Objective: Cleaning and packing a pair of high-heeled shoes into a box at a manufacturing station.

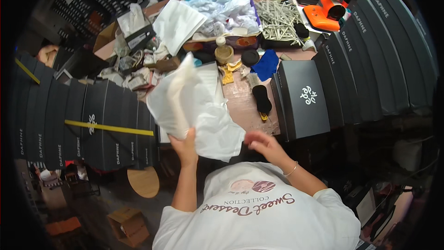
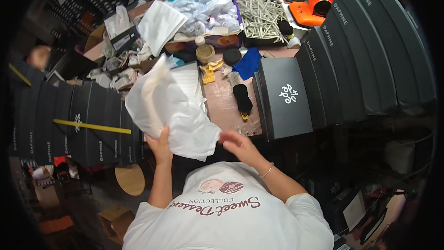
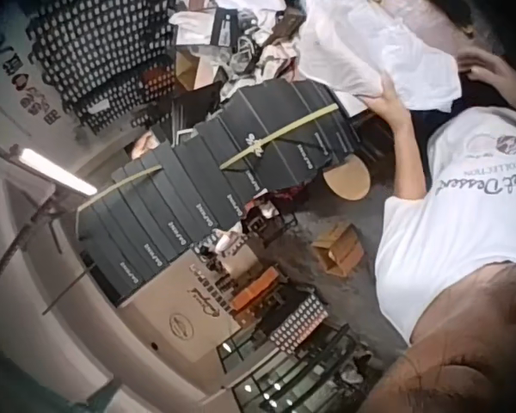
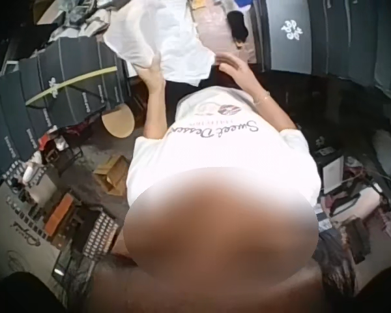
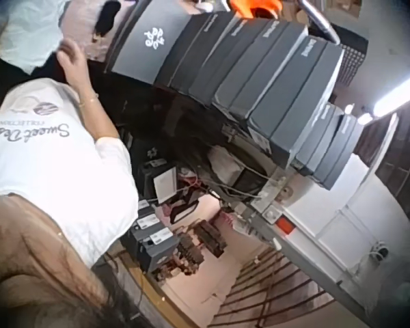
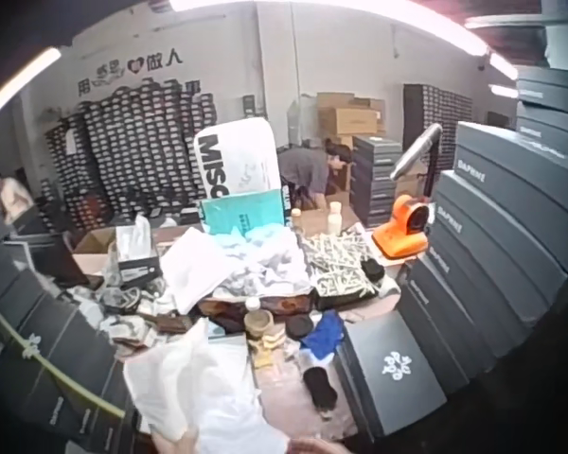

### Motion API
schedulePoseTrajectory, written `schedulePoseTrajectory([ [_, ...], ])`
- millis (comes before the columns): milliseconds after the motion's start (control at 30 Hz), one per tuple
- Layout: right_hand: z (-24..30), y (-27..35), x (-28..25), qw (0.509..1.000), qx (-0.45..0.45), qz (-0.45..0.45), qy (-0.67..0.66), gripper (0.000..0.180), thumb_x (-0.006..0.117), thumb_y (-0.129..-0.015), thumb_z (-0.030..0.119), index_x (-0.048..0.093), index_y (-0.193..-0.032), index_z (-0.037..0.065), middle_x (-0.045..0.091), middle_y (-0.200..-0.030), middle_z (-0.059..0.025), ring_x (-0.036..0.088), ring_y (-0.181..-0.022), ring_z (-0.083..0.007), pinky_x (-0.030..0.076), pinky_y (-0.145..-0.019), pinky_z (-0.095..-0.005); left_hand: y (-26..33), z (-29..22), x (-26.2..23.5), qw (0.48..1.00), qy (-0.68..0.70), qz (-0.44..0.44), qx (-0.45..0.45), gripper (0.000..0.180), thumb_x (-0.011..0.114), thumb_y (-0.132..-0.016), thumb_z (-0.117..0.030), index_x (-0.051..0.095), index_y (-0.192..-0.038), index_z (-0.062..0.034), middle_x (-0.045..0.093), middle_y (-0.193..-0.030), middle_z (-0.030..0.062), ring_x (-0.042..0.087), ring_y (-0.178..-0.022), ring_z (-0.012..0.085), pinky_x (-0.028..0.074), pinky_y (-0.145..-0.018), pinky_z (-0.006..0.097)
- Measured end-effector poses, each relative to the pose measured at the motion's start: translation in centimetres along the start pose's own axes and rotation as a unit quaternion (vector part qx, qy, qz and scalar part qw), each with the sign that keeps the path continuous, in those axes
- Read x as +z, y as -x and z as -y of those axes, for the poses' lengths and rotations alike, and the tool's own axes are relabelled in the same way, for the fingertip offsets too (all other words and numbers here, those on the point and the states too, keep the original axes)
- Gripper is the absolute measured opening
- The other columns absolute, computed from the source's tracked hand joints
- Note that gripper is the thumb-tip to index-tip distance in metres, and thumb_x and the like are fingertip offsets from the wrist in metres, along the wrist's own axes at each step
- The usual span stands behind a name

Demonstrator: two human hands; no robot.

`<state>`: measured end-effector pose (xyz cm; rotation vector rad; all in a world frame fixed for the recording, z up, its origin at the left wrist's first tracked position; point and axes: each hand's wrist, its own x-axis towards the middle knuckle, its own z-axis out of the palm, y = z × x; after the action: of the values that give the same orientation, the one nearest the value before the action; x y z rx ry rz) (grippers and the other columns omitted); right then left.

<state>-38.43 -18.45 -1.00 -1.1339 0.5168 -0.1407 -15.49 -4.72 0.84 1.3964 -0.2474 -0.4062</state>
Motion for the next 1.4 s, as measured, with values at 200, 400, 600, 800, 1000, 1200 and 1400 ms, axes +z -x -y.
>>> schedulePoseTrajectory([
  [200, -0.1, -1.9, 1.1, 0.933, -0.089, -0.199, -0.287, 0.056, 0.060, -0.090, 0.033, 0.040, -0.134, 0.005, 0.051, -0.125, -0.0086, 0.050, -0.118, -0.0220, 0.042, -0.100, -0.0375, 7.0, 3.3, 5.6, 0.823, -0.292, 0.403, 0.273, 0.087, 0.070, -0.070, 0.005, 0.024, -0.143, -0.0050, 0.053, -0.115, 0.0176, 0.060, -0.094, 0.0288, 0.052, -0.081, 0.035],
  [400, -1.6, -5.6, -0.4, 0.985, -0.043, -0.160, -0.038, 0.043, 0.060, -0.085, 0.017, 0.051, -0.122, -0.003, 0.059, -0.111, -0.0096, 0.058, -0.100, -0.0176, 0.048, -0.085, -0.0318, -3.2, 7.1, 3.6, 0.865, -0.363, 0.332, 0.097, 0.066, 0.064, -0.079, -0.004, 0.038, -0.140, -0.0075, 0.059, -0.094, 0.0132, 0.059, -0.070, 0.0235, 0.050, -0.064, 0.032],
  [600, -5.7, -15.1, -4.9, 0.917, 0.076, -0.177, 0.349, 0.057, 0.067, -0.081, 0.020, 0.046, -0.127, -0.006, 0.057, -0.118, -0.0196, 0.059, -0.104, -0.0269, 0.047, -0.088, -0.0379, -10.9, 14.5, 2.0, 0.877, -0.217, 0.357, -0.238, 0.026, 0.059, -0.089, -0.015, 0.060, -0.112, -0.0023, 0.062, -0.085, 0.0026, 0.060, -0.073, 0.0131, 0.049, -0.067, 0.027],
  [800, 2.6, -14.0, 3.7, 0.847, -0.222, -0.219, 0.431, 0.068, 0.072, -0.079, 0.028, 0.041, -0.133, -0.002, 0.035, -0.139, -0.0249, 0.034, -0.129, -0.0405, 0.030, -0.106, -0.0441, -10.2, 7.4, -2.7, 0.959, -0.003, 0.217, -0.182, 0.020, 0.054, -0.092, -0.009, 0.061, -0.108, 0.0011, 0.063, -0.093, 0.0024, 0.058, -0.083, 0.0080, 0.047, -0.075, 0.022],
  [1000, 3.8, -17.4, 12.4, 0.853, -0.095, 0.148, 0.492, 0.028, 0.069, -0.077, 0.020, 0.053, -0.068, -0.002, 0.060, -0.077, -0.0196, 0.057, -0.073, -0.0381, 0.044, -0.067, -0.0439, -7.1, 1.3, -11.2, 0.973, -0.025, 0.155, -0.168, 0.025, 0.054, -0.090, -0.006, 0.060, -0.112, 0.0044, 0.064, -0.097, 0.0038, 0.057, -0.085, 0.0082, 0.047, -0.075, 0.023],
  [1200, 4.3, -23.3, 12.6, 0.853, -0.040, 0.259, 0.452, 0.020, 0.061, -0.083, 0.020, 0.062, -0.087, 0.001, 0.062, -0.078, -0.0185, 0.059, -0.071, -0.0347, 0.047, -0.068, -0.0389, -2.0, 1.1, -20.7, 0.909, -0.357, 0.205, -0.069, 0.021, 0.062, -0.086, -0.012, 0.063, -0.102, 0.0013, 0.063, -0.090, 0.0122, 0.062, -0.085, 0.0245, 0.048, -0.076, 0.033],
  [1400, 3.4, -24.4, 21.4, 0.756, -0.061, 0.519, 0.394, 0.017, 0.059, -0.083, 0.018, 0.062, -0.087, 0.002, 0.061, -0.072, -0.0165, 0.058, -0.068, -0.0313, 0.047, -0.067, -0.0362, -4.8, -1.1, -19.1, 0.918, -0.321, 0.231, 0.029, 0.023, 0.065, -0.084, -0.016, 0.061, -0.098, 0.0019, 0.058, -0.104, 0.0156, 0.057, -0.096, 0.0342, 0.045, -0.085, 0.037],
])
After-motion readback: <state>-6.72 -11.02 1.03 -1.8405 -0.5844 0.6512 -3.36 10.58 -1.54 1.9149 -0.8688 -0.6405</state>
